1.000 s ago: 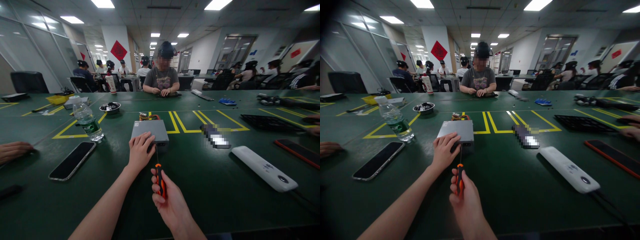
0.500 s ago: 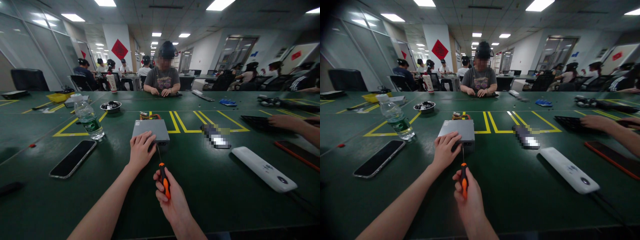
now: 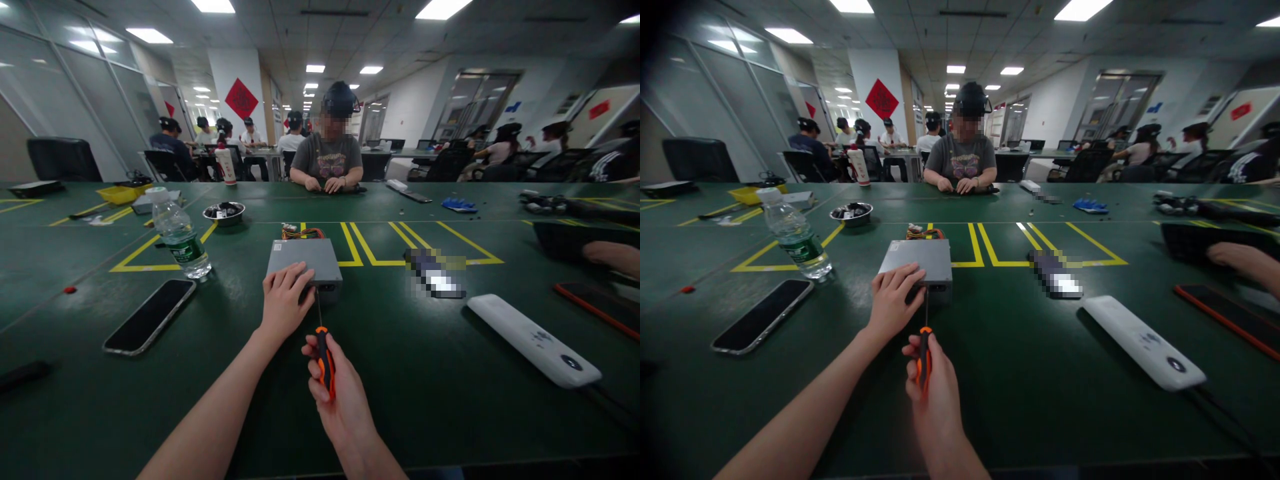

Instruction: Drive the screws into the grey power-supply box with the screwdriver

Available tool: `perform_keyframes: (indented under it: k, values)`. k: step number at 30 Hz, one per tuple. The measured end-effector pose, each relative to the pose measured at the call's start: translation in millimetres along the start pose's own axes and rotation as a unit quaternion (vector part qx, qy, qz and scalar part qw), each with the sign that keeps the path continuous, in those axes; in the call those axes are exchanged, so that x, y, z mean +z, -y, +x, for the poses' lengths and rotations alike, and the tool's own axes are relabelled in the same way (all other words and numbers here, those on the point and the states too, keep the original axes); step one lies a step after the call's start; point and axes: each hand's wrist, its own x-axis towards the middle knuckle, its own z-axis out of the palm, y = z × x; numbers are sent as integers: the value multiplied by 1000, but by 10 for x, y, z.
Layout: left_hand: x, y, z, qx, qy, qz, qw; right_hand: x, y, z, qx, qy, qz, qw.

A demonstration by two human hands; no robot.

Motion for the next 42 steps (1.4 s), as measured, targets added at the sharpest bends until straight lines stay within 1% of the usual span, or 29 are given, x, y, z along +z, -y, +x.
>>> perform_keyframes:
  k: [7, 12, 15, 21, 29, 36, 42]
  values:
    - [-1, -1, -3, -3, 3, -2, 1000, 5, -25, -10, -31, -10, 2, 999]
    - [8, 5, -8, -2, 0, -2, 1000, 3, -23, -11, -13, 3, 2, 1000]
    - [12, 5, -8, -3, -2, -4, 1000, 11, -26, -11, -6, 0, 1, 1000]
    - [5, 4, -9, -6, 2, -5, 1000, 14, -26, -26, -28, -15, 6, 999]
    - [-1, 6, -6, -1, 0, 1, 1000, 27, -5, -40, -4, -14, 6, 1000]
    - [5, 5, -5, 0, -2, 6, 1000, 4, -17, -30, -25, -26, 12, 999]
    - [2, 1, -5, -2, 0, 7, 1000, -3, -4, -6, 2, -21, 12, 1000]
